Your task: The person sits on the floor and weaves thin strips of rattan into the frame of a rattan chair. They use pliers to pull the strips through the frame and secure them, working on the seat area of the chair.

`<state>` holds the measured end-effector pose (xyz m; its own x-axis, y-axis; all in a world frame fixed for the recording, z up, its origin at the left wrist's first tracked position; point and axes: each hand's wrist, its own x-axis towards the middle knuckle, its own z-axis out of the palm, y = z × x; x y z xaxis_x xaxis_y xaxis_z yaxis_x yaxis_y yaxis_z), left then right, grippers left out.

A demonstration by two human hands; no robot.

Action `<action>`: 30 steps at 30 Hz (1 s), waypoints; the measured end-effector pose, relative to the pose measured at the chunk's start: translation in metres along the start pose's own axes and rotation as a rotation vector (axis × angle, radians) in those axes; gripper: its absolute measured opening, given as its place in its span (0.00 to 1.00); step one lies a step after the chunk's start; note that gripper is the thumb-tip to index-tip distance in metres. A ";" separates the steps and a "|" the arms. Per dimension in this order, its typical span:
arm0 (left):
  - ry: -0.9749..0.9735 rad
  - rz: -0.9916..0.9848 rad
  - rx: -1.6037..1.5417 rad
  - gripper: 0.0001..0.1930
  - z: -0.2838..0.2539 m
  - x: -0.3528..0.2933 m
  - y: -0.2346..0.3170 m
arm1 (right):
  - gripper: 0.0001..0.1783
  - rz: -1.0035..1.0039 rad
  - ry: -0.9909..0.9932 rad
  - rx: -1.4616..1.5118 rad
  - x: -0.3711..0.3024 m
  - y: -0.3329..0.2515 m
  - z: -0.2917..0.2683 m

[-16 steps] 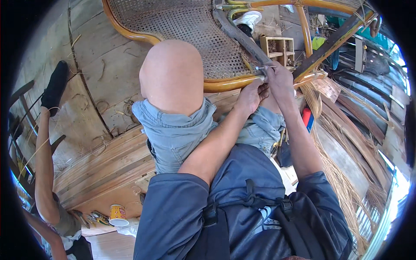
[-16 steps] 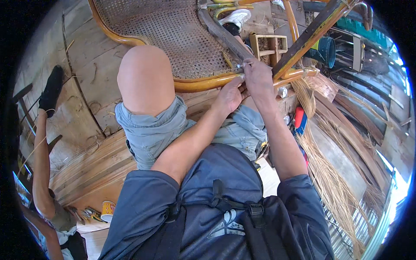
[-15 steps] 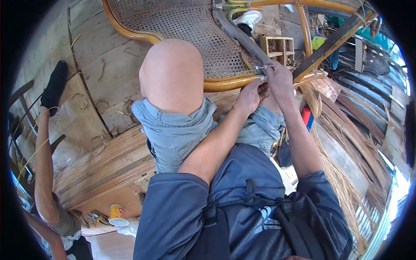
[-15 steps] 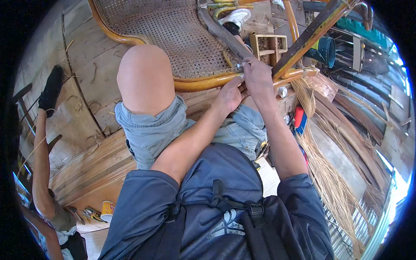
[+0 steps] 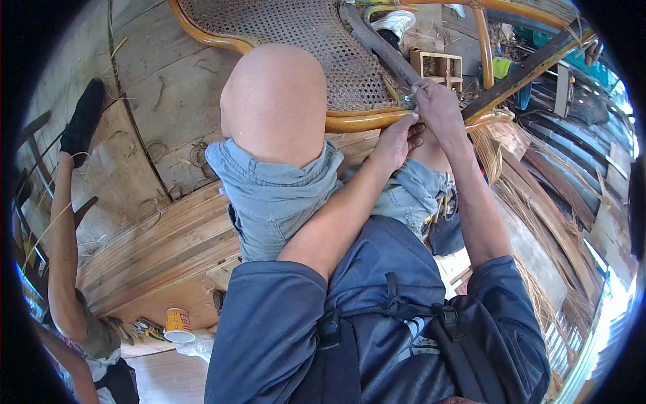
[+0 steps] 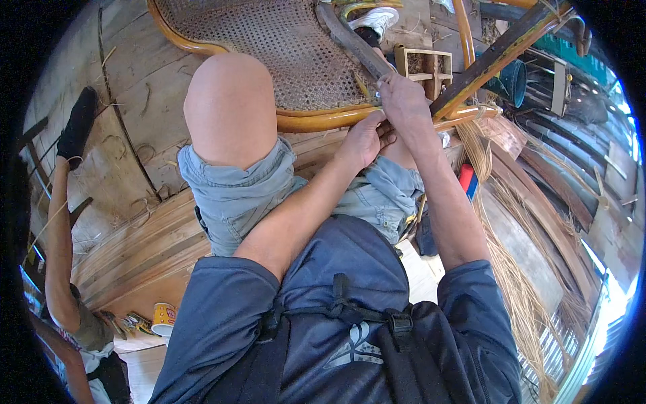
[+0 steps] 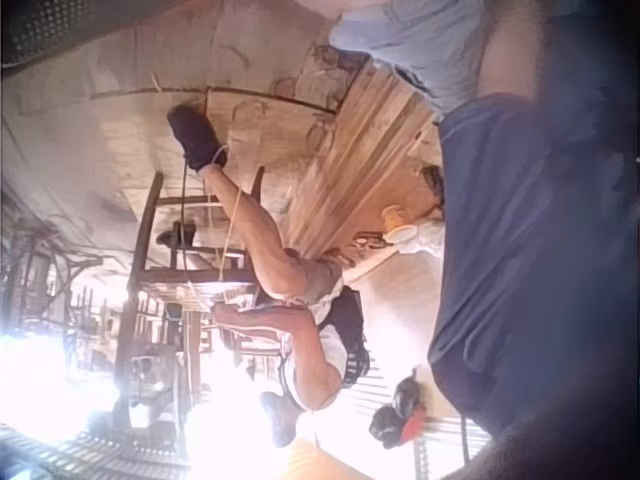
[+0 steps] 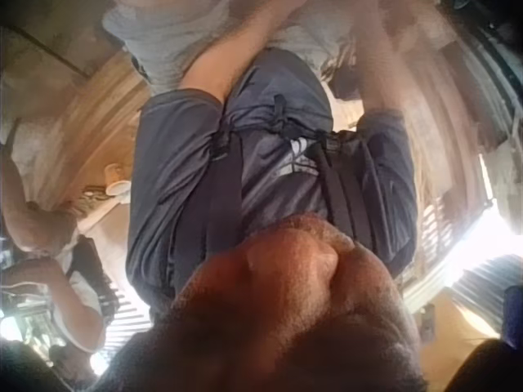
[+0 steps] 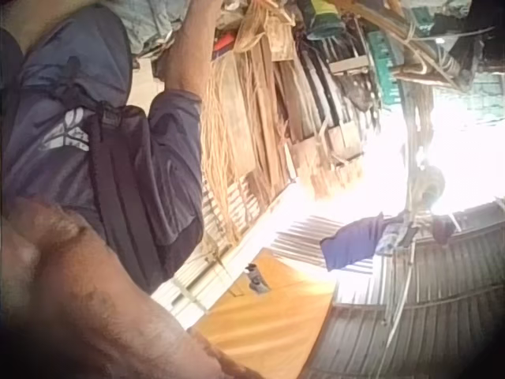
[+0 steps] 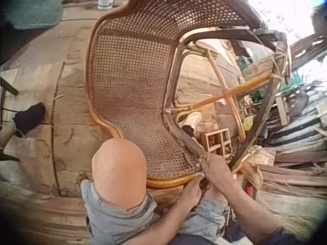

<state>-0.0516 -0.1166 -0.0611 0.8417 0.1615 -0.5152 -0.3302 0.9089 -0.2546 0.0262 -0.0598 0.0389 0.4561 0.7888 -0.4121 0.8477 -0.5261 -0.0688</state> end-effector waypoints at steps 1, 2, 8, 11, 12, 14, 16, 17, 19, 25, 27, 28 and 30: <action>-0.005 0.004 0.018 0.08 0.001 -0.001 0.000 | 0.17 0.009 -0.007 0.000 -0.002 -0.002 -0.002; -0.010 0.009 0.035 0.08 0.001 -0.002 0.000 | 0.17 -0.011 0.007 -0.026 -0.002 -0.003 -0.001; 0.065 0.008 0.061 0.12 0.008 -0.007 0.003 | 0.11 0.083 0.017 -0.023 0.009 0.001 0.003; 0.102 0.039 0.068 0.13 0.009 -0.007 0.000 | 0.12 0.042 0.023 -0.239 0.023 0.005 0.004; 0.094 0.043 0.074 0.13 0.009 -0.006 0.001 | 0.12 0.006 0.008 -0.372 0.031 0.005 0.003; 0.079 0.043 0.086 0.13 0.010 -0.006 0.004 | 0.12 -0.065 0.031 -0.536 0.037 0.009 0.004; 0.085 0.027 0.067 0.12 0.010 -0.008 0.004 | 0.12 -0.149 0.111 -0.594 0.039 0.008 0.005; 0.090 0.023 0.056 0.11 0.010 -0.007 0.004 | 0.12 -0.128 0.133 -0.524 0.036 0.004 0.004; 0.031 0.005 0.046 0.10 0.005 -0.002 0.004 | 0.11 -0.078 0.175 -0.385 0.024 -0.006 0.001; 0.030 -0.009 0.068 0.09 0.004 -0.004 0.002 | 0.10 -0.052 0.088 0.009 0.019 0.013 0.016; 0.037 -0.002 0.074 0.09 0.005 -0.005 0.003 | 0.09 -0.015 0.041 -0.016 0.017 0.012 0.008; 0.033 0.001 0.073 0.09 0.006 -0.005 0.003 | 0.09 0.002 0.016 -0.028 0.015 0.007 0.003; 0.025 0.004 0.070 0.10 0.007 -0.004 0.005 | 0.08 -0.018 0.002 -0.147 0.011 0.005 0.001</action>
<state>-0.0537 -0.1105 -0.0548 0.8294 0.1565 -0.5362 -0.3021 0.9331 -0.1950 0.0351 -0.0542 0.0330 0.4404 0.7985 -0.4103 0.8864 -0.4594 0.0574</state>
